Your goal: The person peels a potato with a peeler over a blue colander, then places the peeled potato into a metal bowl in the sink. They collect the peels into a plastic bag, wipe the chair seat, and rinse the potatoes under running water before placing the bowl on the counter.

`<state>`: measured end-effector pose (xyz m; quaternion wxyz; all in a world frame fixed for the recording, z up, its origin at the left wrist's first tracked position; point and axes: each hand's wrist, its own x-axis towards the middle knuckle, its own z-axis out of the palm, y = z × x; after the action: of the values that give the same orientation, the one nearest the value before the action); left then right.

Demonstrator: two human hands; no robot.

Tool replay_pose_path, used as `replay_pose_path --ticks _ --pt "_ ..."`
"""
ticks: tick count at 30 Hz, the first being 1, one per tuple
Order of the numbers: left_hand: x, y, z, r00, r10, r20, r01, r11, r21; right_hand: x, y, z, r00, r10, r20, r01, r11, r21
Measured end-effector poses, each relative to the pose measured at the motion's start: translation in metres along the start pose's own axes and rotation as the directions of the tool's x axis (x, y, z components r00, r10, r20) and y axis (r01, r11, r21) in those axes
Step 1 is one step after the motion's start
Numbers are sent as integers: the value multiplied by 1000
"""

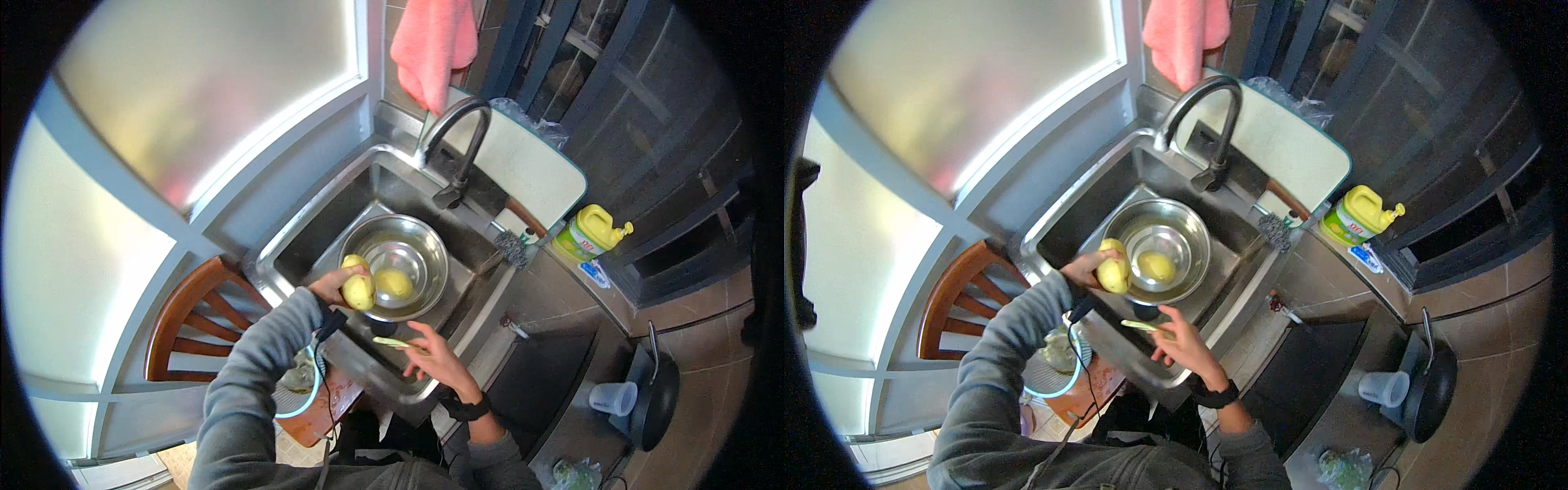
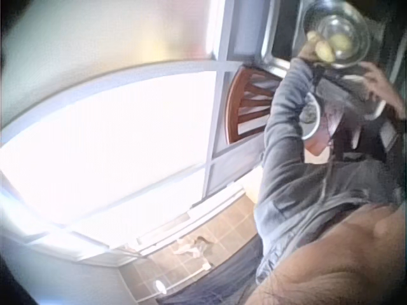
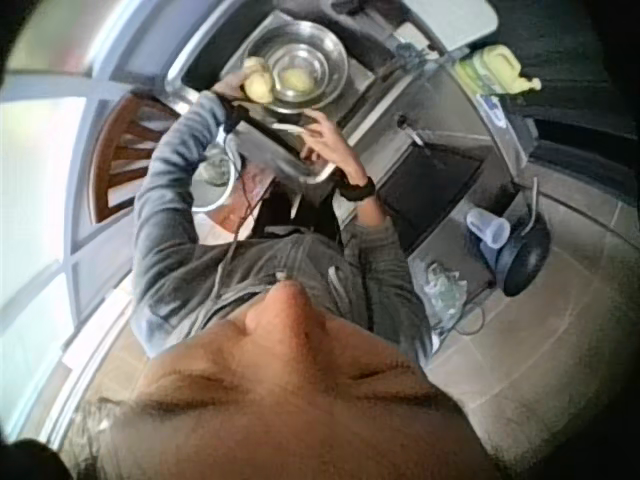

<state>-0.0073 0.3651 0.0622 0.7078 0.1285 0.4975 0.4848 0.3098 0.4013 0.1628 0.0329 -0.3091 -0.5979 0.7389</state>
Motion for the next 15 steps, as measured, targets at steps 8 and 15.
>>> replay_pose_path --ticks 8,15 --pt "159 -80 -33 983 -101 -152 94 994 -49 -17 29 -96 985 -43 -167 60 993 99" --pt "113 -33 -11 935 65 -348 4 981 193 14 33 -102 992 -40 -120 49 996 69"
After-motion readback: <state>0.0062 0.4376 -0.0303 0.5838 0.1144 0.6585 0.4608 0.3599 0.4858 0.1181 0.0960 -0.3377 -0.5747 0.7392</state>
